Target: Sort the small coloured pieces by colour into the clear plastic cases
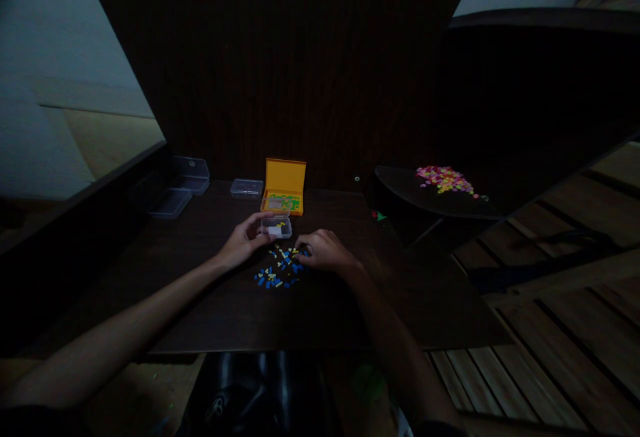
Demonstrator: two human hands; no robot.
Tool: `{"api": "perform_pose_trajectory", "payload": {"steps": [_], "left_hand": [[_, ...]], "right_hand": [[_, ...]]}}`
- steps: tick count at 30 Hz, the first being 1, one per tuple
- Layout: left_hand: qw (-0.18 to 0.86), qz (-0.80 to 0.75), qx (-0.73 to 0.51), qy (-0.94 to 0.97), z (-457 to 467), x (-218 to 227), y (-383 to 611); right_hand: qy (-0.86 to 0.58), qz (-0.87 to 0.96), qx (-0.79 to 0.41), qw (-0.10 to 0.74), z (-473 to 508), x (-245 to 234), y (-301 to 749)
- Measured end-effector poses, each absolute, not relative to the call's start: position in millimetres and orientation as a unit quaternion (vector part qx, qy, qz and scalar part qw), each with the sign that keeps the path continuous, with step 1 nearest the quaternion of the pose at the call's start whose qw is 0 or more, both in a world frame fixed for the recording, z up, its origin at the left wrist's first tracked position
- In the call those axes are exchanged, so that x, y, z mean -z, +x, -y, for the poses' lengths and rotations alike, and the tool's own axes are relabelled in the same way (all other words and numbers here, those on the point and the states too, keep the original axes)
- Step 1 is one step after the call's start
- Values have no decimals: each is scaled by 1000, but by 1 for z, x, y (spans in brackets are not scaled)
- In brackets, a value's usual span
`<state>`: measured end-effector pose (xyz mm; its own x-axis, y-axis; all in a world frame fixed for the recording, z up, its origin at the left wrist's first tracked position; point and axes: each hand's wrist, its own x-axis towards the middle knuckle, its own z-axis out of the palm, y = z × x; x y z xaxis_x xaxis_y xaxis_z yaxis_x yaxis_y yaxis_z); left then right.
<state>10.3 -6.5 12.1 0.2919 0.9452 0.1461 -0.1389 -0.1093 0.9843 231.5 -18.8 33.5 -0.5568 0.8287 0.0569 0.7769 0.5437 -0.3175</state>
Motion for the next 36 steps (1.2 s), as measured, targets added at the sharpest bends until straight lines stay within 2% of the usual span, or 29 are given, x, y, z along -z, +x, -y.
{"api": "perform_pose_trajectory", "payload": {"steps": [24,36], "left_hand": [[572,-367,-466,566,7,-14,10],[566,-368,-476,563,5,-10,10]], "right_hand": [[-421,884,-172,111,15,-25,232],[-433,878,-194,69,18,-29,225]]}}
